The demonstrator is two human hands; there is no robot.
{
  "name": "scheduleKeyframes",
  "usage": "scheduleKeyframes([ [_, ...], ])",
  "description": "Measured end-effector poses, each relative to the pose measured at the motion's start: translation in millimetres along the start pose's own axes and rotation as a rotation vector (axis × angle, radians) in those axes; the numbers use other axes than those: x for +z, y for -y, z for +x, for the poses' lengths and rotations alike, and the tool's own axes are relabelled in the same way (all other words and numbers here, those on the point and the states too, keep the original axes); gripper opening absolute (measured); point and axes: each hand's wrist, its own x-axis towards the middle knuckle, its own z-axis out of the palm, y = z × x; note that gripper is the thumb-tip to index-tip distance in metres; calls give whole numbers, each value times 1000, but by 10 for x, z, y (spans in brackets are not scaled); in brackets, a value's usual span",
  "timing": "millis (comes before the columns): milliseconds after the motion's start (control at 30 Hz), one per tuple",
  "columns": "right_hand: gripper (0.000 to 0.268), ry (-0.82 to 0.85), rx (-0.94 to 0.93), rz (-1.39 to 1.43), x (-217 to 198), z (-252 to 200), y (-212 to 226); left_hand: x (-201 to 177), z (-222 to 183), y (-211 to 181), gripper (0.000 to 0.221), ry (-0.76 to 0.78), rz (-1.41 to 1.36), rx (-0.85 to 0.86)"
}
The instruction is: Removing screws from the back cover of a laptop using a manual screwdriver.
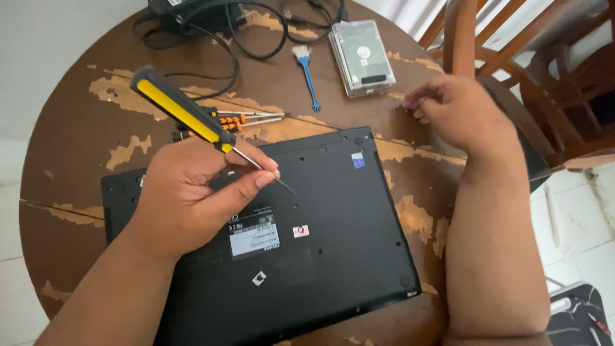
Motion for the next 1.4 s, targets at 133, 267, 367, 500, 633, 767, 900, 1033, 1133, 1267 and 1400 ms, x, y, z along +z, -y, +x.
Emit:
scheduleKeyframes([
  [133, 38, -134, 19, 100, 7, 12, -75, -9, 15, -7, 14, -16, 14, 4],
  [267, 30, -281, -104, 131, 56, 45, -247, 26, 9, 42, 15, -24, 39, 27],
  [367, 25, -366, -301, 193, 134, -148, 38, 40, 13, 75, 17, -40, 45, 50],
  [500, 3, -246, -593, 337, 325, -583, 618, 96, 41, 110, 20, -12, 13, 86],
  [633, 19, -123, -679, 215, 617, -668, 830, 197, 79, 191, 19, -3, -2, 146],
  [767, 23, -53, -661, 129, 830, -515, 755, 279, 130, 200, 17, -14, -26, 125],
  [900, 30, -10, -493, 330, 892, -534, 738, 396, 152, 234, 21, -91, 21, 123],
  [1033, 34, 11, -410, 228, 885, -545, 861, 334, 150, 293, 24, -43, 44, 23],
  [1133, 11, 59, -543, 396, 943, -541, 969, 196, 141, 280, 33, -82, -11, -82],
  [1267, 5, 169, -466, 419, 976, -541, 1076, 69, 125, 260, 31, -142, -141, -172],
  [1400, 1, 145, -475, 261, 1000, -491, 1051, 73, 99, 304, 32, -132, -266, -156],
])
